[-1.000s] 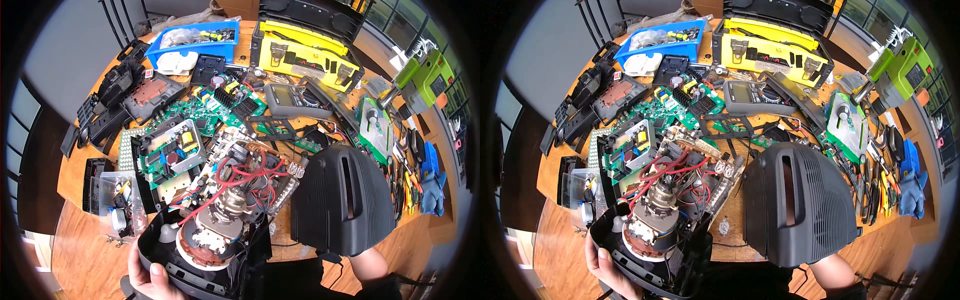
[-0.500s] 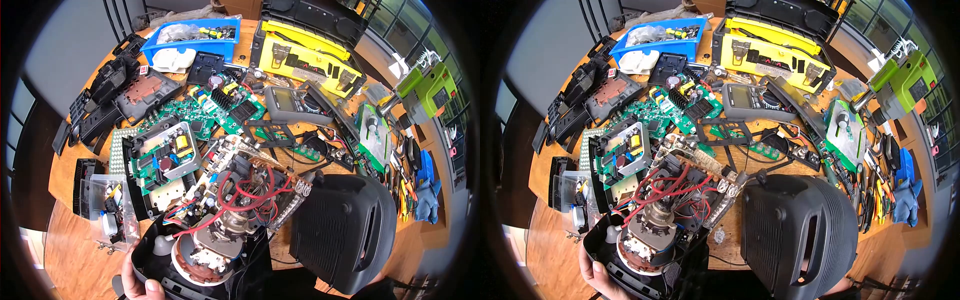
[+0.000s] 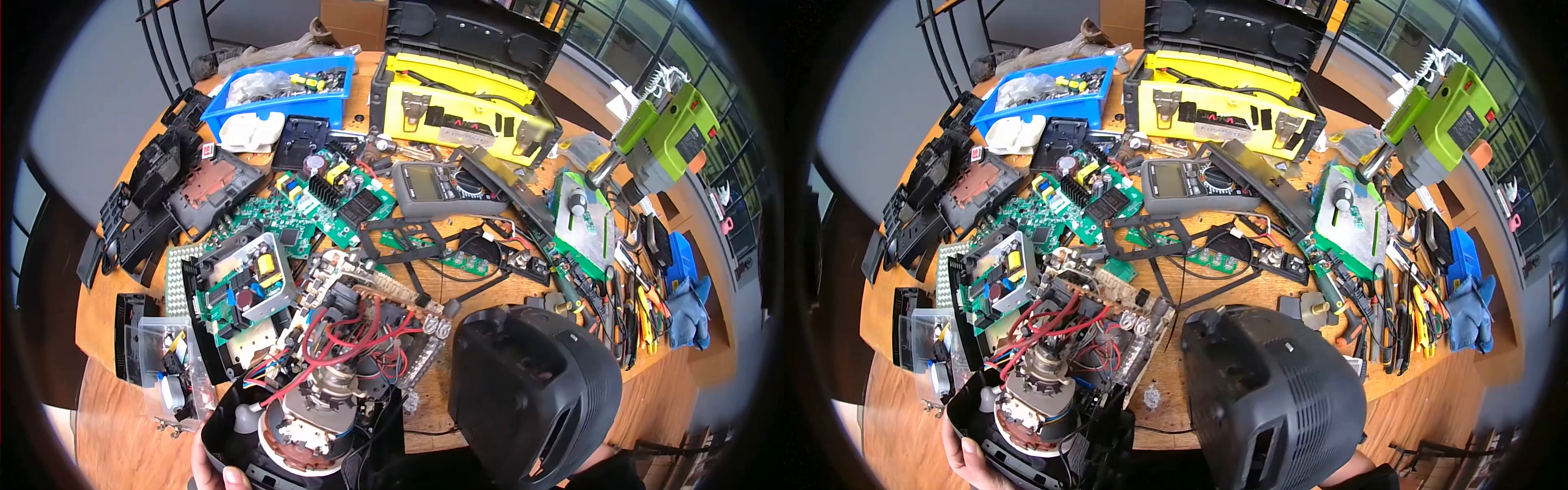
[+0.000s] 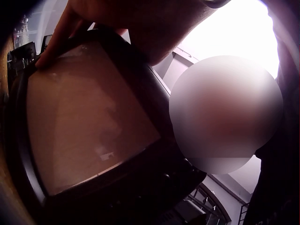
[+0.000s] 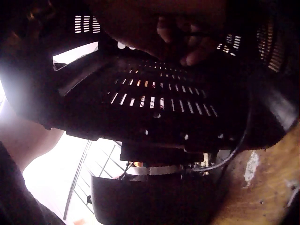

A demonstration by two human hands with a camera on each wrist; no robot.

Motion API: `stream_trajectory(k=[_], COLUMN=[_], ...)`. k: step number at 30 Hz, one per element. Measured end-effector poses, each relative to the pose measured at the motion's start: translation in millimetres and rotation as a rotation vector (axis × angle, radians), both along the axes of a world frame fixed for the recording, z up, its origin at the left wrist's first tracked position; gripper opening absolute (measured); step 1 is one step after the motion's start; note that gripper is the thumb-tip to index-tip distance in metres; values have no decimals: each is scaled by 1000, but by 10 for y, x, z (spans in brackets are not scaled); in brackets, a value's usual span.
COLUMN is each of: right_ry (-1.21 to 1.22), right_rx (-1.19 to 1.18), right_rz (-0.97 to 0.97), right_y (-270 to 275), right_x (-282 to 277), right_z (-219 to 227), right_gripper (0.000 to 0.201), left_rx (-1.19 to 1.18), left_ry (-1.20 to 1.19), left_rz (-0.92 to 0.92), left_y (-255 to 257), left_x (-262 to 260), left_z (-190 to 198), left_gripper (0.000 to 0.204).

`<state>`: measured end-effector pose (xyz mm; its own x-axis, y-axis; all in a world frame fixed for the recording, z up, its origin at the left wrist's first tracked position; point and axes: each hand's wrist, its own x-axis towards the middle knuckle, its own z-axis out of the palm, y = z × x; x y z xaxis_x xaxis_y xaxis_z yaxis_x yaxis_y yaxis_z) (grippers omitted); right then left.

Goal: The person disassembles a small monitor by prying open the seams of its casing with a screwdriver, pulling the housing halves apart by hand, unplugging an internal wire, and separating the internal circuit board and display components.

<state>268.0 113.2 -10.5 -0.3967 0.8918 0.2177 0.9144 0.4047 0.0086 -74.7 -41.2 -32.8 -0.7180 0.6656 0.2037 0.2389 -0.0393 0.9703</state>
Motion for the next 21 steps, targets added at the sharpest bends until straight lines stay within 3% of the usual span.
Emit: stream_trajectory(k=[21], right_ry=[-18], right_rx=[-11], right_rz=[-116], right_y=[4], right_x=[175], right_z=[77], right_gripper=[35], left_rx=[-11], left_ry=[116], left_rz=[-3], left_y=[-22], left_x=[-19], left_z=[-38], left_gripper=[51])
